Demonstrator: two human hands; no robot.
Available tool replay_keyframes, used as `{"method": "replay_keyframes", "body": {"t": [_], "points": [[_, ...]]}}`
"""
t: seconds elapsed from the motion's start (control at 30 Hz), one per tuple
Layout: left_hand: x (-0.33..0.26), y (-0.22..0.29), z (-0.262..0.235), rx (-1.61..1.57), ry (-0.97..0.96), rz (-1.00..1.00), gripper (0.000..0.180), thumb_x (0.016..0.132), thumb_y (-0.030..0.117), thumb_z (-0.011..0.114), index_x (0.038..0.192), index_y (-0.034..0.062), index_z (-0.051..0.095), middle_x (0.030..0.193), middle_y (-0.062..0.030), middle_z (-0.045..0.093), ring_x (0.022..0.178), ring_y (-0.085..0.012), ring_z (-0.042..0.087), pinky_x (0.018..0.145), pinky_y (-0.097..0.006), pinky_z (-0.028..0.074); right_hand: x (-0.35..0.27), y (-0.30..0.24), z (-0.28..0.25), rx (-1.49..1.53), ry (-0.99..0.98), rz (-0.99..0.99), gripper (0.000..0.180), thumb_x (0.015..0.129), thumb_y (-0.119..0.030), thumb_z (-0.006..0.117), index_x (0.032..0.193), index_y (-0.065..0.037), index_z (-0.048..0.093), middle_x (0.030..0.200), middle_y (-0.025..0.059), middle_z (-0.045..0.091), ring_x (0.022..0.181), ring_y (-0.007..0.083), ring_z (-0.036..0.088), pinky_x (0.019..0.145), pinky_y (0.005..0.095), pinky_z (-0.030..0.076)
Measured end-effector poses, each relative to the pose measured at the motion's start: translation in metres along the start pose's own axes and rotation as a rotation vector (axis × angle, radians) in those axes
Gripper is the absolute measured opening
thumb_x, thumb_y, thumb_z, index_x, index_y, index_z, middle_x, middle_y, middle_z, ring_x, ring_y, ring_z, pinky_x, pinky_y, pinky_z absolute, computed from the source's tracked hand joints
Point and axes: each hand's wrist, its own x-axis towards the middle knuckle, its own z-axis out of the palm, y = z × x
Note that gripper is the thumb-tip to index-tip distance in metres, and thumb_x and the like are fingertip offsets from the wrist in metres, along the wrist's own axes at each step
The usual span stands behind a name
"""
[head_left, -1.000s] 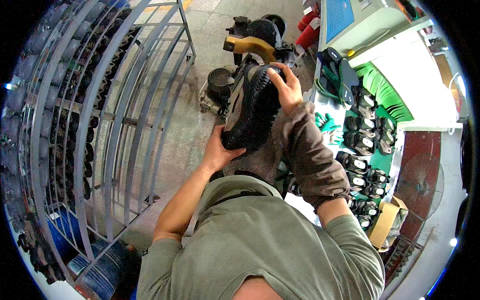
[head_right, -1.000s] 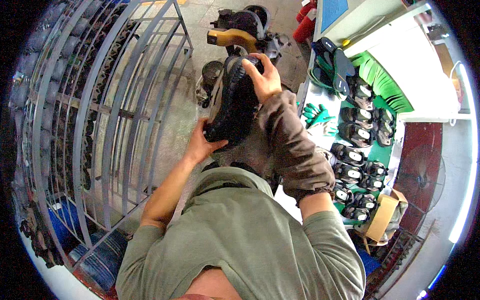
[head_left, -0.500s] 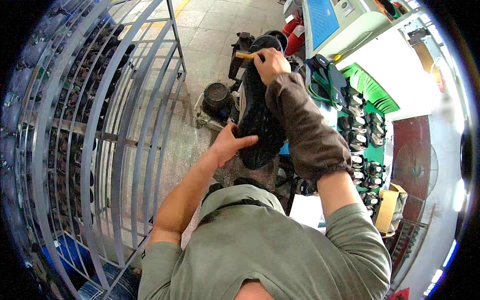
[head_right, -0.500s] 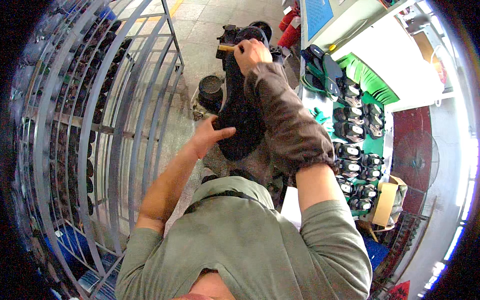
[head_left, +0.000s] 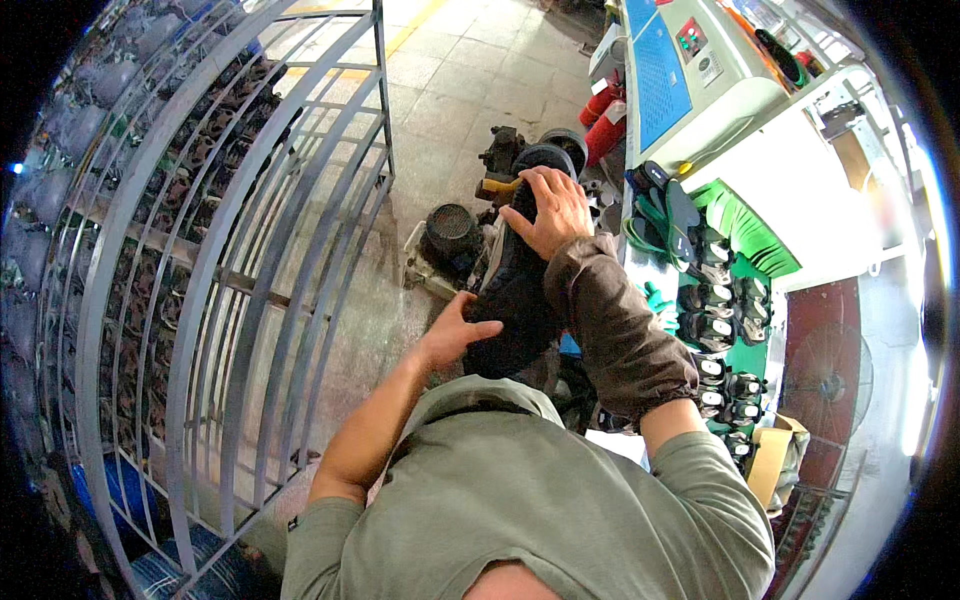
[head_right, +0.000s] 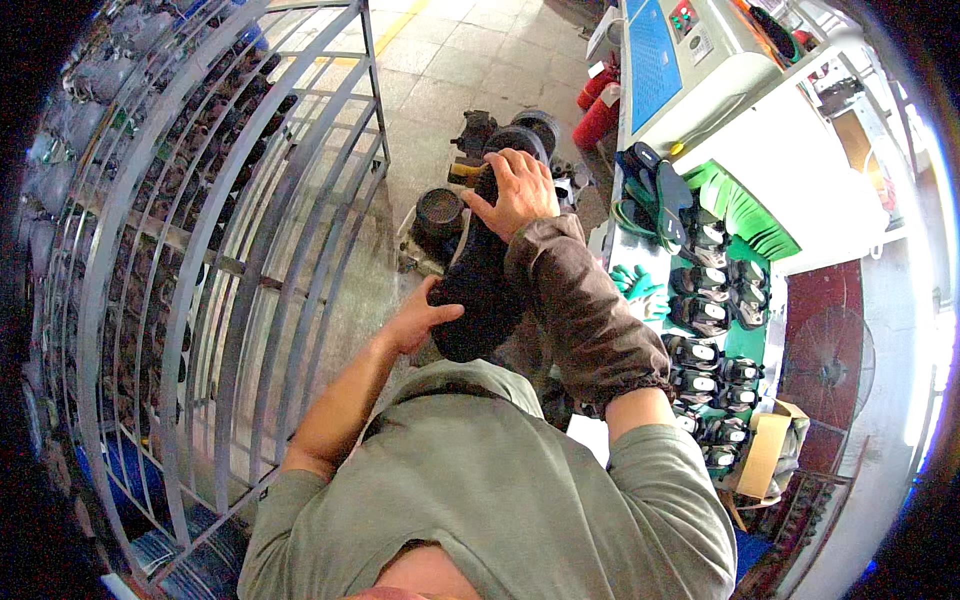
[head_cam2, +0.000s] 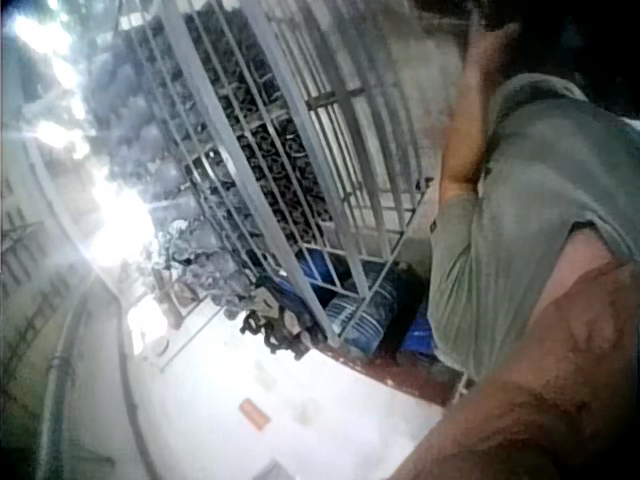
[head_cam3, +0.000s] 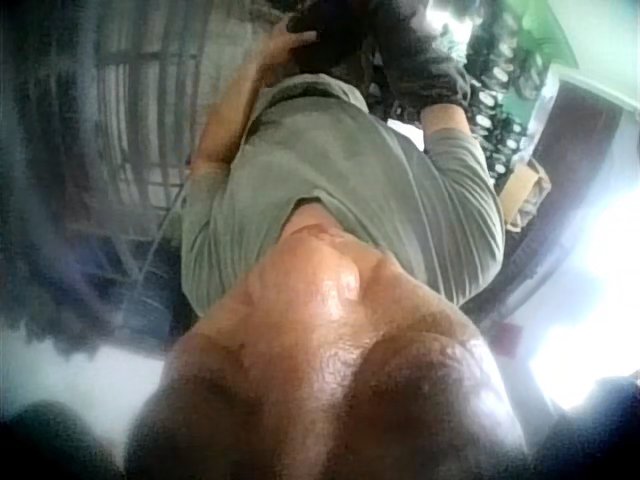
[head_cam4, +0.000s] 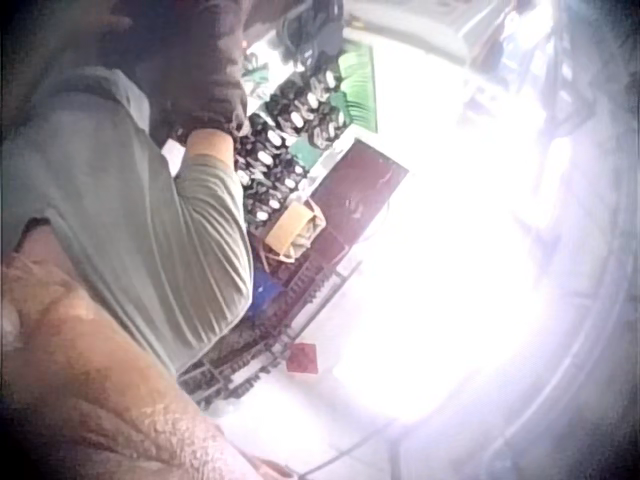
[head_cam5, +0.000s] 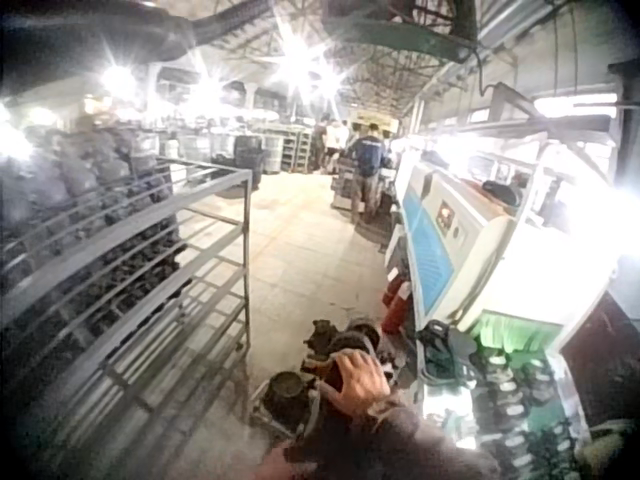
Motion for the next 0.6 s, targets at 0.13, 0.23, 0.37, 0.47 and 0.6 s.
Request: {"method": "replay_keyframes", "body": {"t": [0.13,0.23,0.37,0.47,0.6], "points": [[-0.003,-0.012,-0.013,-0.100,-0.119,0.031,0.072,0.081,0.021,0.079,0.135,-0.0004,0.037,0.121,-0.0128,0.055,0.108,-0.0208,0.054,0.094,-0.036,0.045,-0.010,-0.014,-0.003,-0.020,0.029,0.013,0.063,0.081,-0.047,0.071,0.127,-0.006,0.055,0.128,0.0137,0.054,0.124,0.0339,0.048,0.105,0.0475,0.036],[-0.006,-0.017,-0.015,-0.002,-0.121,0.004,0.069,0.082,0.019,0.078,0.135,0.0019,0.038,0.123,-0.0108,0.054,0.110,-0.0201,0.054,0.097,-0.035,0.043,-0.014,-0.029,-0.021,-0.026,0.032,0.007,0.062,0.079,-0.045,0.073,0.125,-0.006,0.056,0.129,0.0134,0.053,0.125,0.0336,0.047,0.105,0.0475,0.036],[-0.006,-0.022,-0.016,-0.033,-0.128,0.079,0.066,0.081,0.018,0.079,0.132,0.0027,0.040,0.120,-0.0084,0.054,0.110,-0.0185,0.052,0.098,-0.033,0.042,-0.018,-0.044,-0.038,-0.011,0.098,-0.029,0.063,0.077,-0.043,0.075,0.124,-0.005,0.056,0.130,0.0150,0.053,0.126,0.0347,0.047,0.104,0.0482,0.036],[-0.005,-0.030,-0.015,-0.065,-0.152,0.131,0.066,0.080,0.017,0.080,0.130,0.0034,0.040,0.118,-0.0075,0.054,0.109,-0.0182,0.051,0.098,-0.033,0.041,-0.022,-0.054,-0.052,-0.029,0.098,-0.018,0.065,0.073,-0.044,0.076,0.121,-0.006,0.057,0.129,0.0171,0.052,0.124,0.0367,0.047,0.103,0.0488,0.037],[-0.027,-0.016,-0.009,-0.002,-0.206,0.144,0.070,0.077,0.018,0.082,0.131,0.0051,0.039,0.119,-0.0084,0.054,0.110,-0.0200,0.052,0.100,-0.035,0.040,-0.033,-0.068,-0.069,-0.044,0.003,0.035,0.059,0.077,-0.041,0.073,0.121,-0.005,0.057,0.129,0.0172,0.053,0.124,0.0373,0.048,0.103,0.0494,0.037]]}}
